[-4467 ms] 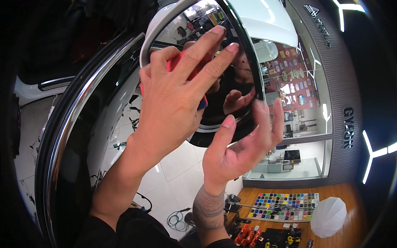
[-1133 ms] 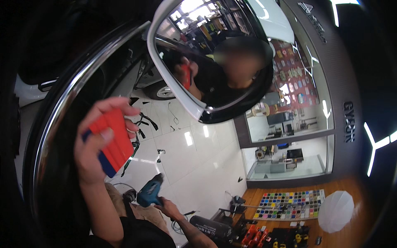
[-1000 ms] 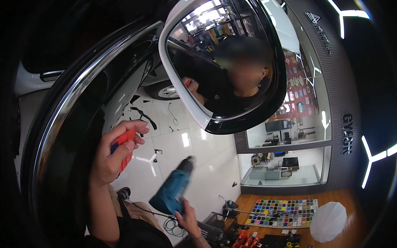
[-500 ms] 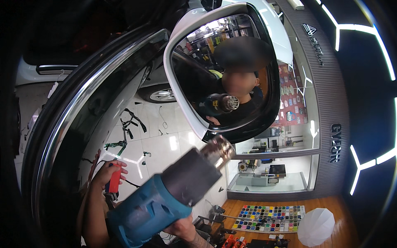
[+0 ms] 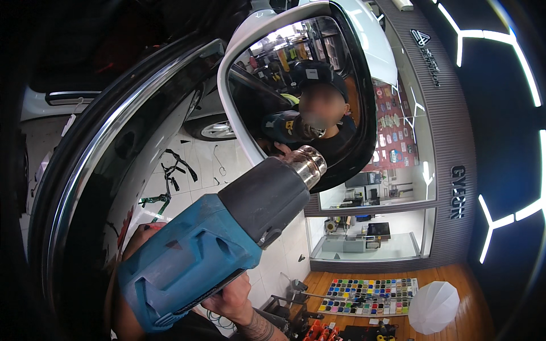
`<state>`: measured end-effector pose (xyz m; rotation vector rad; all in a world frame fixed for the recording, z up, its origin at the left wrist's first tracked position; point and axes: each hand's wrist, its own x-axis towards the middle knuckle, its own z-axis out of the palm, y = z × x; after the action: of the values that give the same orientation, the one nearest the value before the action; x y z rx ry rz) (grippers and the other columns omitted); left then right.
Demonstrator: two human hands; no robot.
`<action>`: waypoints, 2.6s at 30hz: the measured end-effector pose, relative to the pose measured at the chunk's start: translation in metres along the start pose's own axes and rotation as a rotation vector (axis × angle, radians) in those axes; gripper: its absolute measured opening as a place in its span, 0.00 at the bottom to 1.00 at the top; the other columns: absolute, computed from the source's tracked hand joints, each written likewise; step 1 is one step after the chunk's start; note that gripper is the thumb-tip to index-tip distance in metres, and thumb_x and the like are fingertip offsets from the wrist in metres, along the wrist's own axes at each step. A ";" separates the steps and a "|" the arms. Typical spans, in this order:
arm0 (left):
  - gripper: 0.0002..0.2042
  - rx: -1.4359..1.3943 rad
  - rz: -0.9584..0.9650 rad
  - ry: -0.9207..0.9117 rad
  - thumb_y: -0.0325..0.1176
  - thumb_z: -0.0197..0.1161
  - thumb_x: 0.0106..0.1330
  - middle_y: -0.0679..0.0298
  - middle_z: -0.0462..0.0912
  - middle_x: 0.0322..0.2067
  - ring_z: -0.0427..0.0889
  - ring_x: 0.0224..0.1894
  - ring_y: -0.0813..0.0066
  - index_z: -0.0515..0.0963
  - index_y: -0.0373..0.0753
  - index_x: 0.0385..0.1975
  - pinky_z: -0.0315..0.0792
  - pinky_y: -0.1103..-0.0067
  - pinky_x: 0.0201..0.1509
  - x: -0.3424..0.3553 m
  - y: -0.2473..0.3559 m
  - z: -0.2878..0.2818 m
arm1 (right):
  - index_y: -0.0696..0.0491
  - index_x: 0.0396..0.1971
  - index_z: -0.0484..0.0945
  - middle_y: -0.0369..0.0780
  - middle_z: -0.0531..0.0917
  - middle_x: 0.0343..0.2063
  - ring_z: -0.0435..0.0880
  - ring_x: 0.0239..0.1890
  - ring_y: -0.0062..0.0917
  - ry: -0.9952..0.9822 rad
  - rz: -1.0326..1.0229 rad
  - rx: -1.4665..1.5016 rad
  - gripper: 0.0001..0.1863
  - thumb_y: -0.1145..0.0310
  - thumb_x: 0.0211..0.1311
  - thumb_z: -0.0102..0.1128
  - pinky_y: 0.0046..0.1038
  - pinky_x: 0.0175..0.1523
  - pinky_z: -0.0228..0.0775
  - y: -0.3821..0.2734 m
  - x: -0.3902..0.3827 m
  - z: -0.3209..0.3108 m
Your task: The person applies a white vinyl wrap to a car's side mirror housing. They use a red squeegee to smooth the film, a heat gun to warm the material, and a knife to trim excess wrap around the edges. The person works on both the front and rear sides of the mirror, ensuring the wrap adheres smoothly.
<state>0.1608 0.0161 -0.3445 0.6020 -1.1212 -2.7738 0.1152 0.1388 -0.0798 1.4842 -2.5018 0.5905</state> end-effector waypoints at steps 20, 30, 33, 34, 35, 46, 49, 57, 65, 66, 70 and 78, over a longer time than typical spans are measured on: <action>0.24 -0.298 -0.027 -0.122 0.29 0.57 0.59 0.39 0.78 0.50 0.84 0.46 0.44 0.68 0.25 0.55 0.79 0.59 0.54 -0.015 0.087 0.040 | 0.60 0.38 0.81 0.45 0.84 0.34 0.86 0.32 0.40 0.037 0.058 0.039 0.25 0.64 0.41 0.79 0.33 0.38 0.77 0.009 0.004 0.005; 0.30 -0.732 0.252 -0.361 0.43 0.57 0.64 0.46 0.77 0.50 0.82 0.47 0.54 0.63 0.31 0.63 0.81 0.61 0.47 -0.014 0.173 0.093 | 0.62 0.40 0.72 0.45 0.79 0.29 0.82 0.24 0.35 0.073 0.136 0.055 0.22 0.63 0.48 0.65 0.32 0.31 0.78 0.010 -0.035 -0.079; 0.36 -1.011 0.319 -0.540 0.47 0.55 0.65 0.53 0.75 0.49 0.78 0.45 0.67 0.56 0.33 0.69 0.80 0.69 0.45 -0.009 0.213 0.119 | 0.62 0.39 0.70 0.45 0.77 0.28 0.80 0.23 0.34 0.213 0.307 0.109 0.22 0.62 0.50 0.62 0.32 0.30 0.77 0.013 -0.072 -0.110; 0.36 -1.023 0.289 -0.542 0.53 0.53 0.68 0.56 0.76 0.45 0.75 0.37 0.76 0.56 0.34 0.69 0.76 0.78 0.37 -0.003 0.224 0.128 | 0.62 0.38 0.70 0.45 0.76 0.28 0.80 0.22 0.33 0.278 0.364 0.142 0.22 0.61 0.50 0.61 0.32 0.29 0.77 0.017 -0.084 -0.118; 0.38 -0.978 0.298 -0.540 0.58 0.52 0.69 0.61 0.74 0.42 0.71 0.34 0.81 0.57 0.34 0.69 0.70 0.82 0.32 0.000 0.234 0.141 | 0.62 0.38 0.69 0.45 0.76 0.28 0.79 0.22 0.33 0.344 0.423 0.175 0.21 0.61 0.50 0.61 0.32 0.29 0.77 0.021 -0.095 -0.125; 0.16 0.095 0.989 0.159 0.29 0.69 0.58 0.41 0.80 0.32 0.83 0.36 0.50 0.68 0.27 0.34 0.74 0.67 0.36 0.040 0.334 0.226 | 0.61 0.42 0.65 0.44 0.73 0.23 0.75 0.16 0.31 0.860 0.843 0.466 0.21 0.66 0.48 0.53 0.30 0.19 0.74 0.051 -0.157 -0.150; 0.13 0.068 1.087 0.138 0.24 0.64 0.59 0.40 0.77 0.26 0.80 0.33 0.39 0.64 0.28 0.33 0.73 0.63 0.34 0.046 0.336 0.239 | 0.59 0.47 0.65 0.44 0.73 0.22 0.76 0.16 0.32 0.878 0.892 0.523 0.23 0.67 0.49 0.53 0.31 0.19 0.74 0.059 -0.173 -0.155; 0.16 0.254 1.105 -0.156 0.28 0.64 0.58 0.39 0.78 0.32 0.78 0.43 0.39 0.66 0.27 0.38 0.71 0.61 0.48 0.051 0.320 0.241 | 0.58 0.50 0.64 0.45 0.74 0.25 0.76 0.18 0.32 0.825 1.064 0.586 0.24 0.65 0.52 0.51 0.32 0.21 0.74 0.056 -0.182 -0.153; 0.17 0.825 0.875 -0.435 0.29 0.64 0.56 0.43 0.81 0.39 0.80 0.48 0.48 0.71 0.27 0.42 0.73 0.63 0.51 0.046 0.349 0.212 | 0.59 0.46 0.64 0.46 0.73 0.25 0.77 0.19 0.32 0.692 1.030 0.581 0.21 0.66 0.51 0.51 0.32 0.21 0.74 0.043 -0.147 -0.138; 0.17 0.887 0.860 -0.463 0.30 0.64 0.56 0.44 0.81 0.39 0.81 0.47 0.48 0.72 0.28 0.43 0.74 0.64 0.51 0.047 0.347 0.205 | 0.59 0.45 0.64 0.46 0.73 0.26 0.77 0.19 0.32 0.684 1.008 0.589 0.20 0.66 0.51 0.51 0.32 0.20 0.74 0.042 -0.144 -0.137; 0.16 0.659 1.074 -0.316 0.31 0.64 0.57 0.49 0.82 0.35 0.83 0.42 0.55 0.73 0.31 0.43 0.77 0.69 0.48 0.054 0.320 0.166 | 0.59 0.42 0.63 0.46 0.73 0.25 0.76 0.18 0.33 0.703 1.001 0.536 0.19 0.66 0.51 0.51 0.33 0.19 0.74 0.040 -0.158 -0.137; 0.18 0.026 1.136 -0.083 0.18 0.54 0.57 0.54 0.75 0.53 0.79 0.45 0.67 0.73 0.35 0.48 0.72 0.74 0.52 0.039 0.324 0.156 | 0.58 0.42 0.63 0.45 0.73 0.22 0.76 0.15 0.33 0.925 1.141 0.626 0.20 0.67 0.47 0.50 0.33 0.18 0.73 0.063 -0.180 -0.136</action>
<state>0.0438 -0.1270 -0.0330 -0.1606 -1.0314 -1.7918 0.1413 0.3670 -0.0341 -0.3990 -2.1322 1.7783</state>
